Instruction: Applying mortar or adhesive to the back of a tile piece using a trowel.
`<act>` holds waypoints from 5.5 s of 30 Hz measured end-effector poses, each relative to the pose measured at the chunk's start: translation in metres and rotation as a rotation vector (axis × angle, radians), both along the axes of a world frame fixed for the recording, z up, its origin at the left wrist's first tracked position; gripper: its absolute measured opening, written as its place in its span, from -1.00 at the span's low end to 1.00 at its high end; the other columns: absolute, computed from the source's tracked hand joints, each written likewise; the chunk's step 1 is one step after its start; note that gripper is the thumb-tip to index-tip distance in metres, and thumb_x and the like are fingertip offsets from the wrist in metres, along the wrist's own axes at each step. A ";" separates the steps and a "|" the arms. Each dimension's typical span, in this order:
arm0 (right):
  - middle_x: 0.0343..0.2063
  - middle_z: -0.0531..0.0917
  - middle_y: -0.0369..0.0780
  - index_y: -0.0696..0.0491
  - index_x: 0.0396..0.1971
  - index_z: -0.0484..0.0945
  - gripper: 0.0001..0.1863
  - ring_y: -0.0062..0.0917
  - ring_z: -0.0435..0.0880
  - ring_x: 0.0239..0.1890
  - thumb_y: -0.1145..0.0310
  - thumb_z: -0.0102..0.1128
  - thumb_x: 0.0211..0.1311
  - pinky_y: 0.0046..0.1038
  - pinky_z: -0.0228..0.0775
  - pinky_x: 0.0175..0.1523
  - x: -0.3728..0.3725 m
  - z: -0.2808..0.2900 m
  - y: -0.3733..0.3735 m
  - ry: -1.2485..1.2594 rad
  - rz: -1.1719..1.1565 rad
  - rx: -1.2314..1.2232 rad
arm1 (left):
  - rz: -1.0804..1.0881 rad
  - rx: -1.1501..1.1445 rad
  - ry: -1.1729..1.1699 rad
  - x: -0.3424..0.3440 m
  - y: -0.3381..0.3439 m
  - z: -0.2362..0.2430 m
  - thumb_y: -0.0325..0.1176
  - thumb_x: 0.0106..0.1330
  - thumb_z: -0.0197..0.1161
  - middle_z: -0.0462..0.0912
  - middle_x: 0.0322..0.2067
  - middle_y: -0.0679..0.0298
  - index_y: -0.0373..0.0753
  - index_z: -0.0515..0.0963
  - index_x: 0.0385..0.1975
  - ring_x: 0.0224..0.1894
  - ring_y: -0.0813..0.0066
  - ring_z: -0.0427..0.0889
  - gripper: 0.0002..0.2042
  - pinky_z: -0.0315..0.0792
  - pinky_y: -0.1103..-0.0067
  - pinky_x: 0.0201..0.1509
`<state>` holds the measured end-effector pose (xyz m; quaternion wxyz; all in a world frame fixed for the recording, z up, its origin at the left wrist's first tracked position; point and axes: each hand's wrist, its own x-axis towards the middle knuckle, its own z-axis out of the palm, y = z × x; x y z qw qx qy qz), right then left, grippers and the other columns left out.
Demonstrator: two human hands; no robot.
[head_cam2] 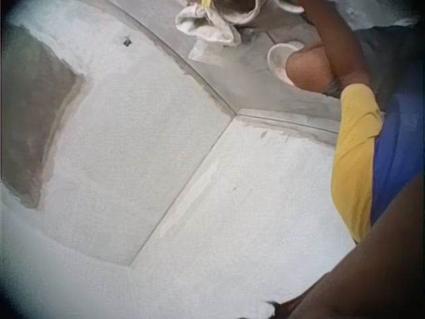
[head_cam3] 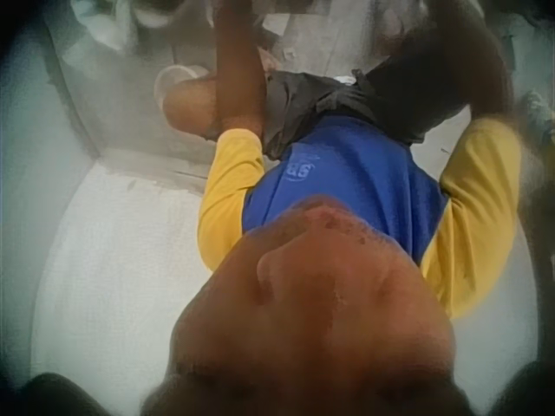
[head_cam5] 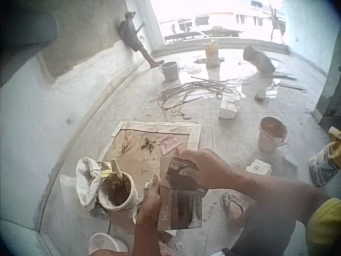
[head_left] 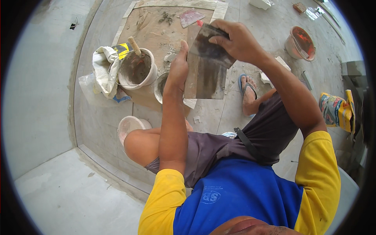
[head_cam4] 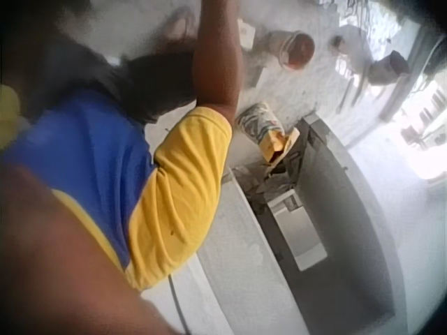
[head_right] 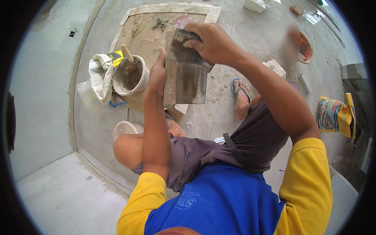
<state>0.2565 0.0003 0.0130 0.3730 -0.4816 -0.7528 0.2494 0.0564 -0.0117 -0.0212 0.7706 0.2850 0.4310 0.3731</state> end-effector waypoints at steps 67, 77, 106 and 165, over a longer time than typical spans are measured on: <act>-0.38 0.64 0.04 0.18 -0.16 0.53 -0.71 -0.03 0.61 -0.27 0.45 0.30 0.12 -0.27 0.44 -0.17 -0.010 -0.001 -0.015 0.009 0.103 -0.055 | 0.001 -0.048 -0.115 -0.006 0.004 -0.011 0.09 0.53 -0.28 0.60 -0.07 0.13 -0.34 0.42 0.12 -0.13 0.35 0.66 -0.42 0.59 0.44 -0.07; -0.38 0.65 0.03 0.18 -0.15 0.53 -0.71 -0.07 0.63 -0.30 0.44 0.30 0.13 -0.26 0.44 -0.17 -0.013 0.002 -0.018 0.007 0.056 -0.041 | -0.006 -0.059 -0.152 -0.005 0.004 -0.011 0.10 0.53 -0.28 0.59 -0.04 0.11 -0.34 0.40 0.14 -0.13 0.33 0.66 -0.41 0.60 0.44 -0.08; -0.37 0.64 0.03 0.17 -0.15 0.53 -0.71 -0.02 0.61 -0.27 0.43 0.30 0.12 -0.23 0.43 -0.16 -0.013 -0.001 -0.019 -0.062 0.195 0.020 | 0.002 -0.091 -0.144 -0.005 0.006 -0.017 0.11 0.52 -0.24 0.61 -0.08 0.15 -0.33 0.44 0.11 -0.16 0.37 0.66 -0.42 0.59 0.44 -0.11; -0.34 0.64 0.04 0.19 -0.14 0.52 -0.71 -0.01 0.60 -0.23 0.45 0.28 0.13 -0.18 0.41 -0.14 -0.018 0.003 -0.027 -0.148 0.302 -0.051 | -0.015 -0.052 -0.141 -0.001 0.002 -0.007 0.13 0.52 -0.27 0.61 -0.08 0.12 -0.33 0.42 0.13 -0.15 0.33 0.66 -0.39 0.60 0.42 -0.09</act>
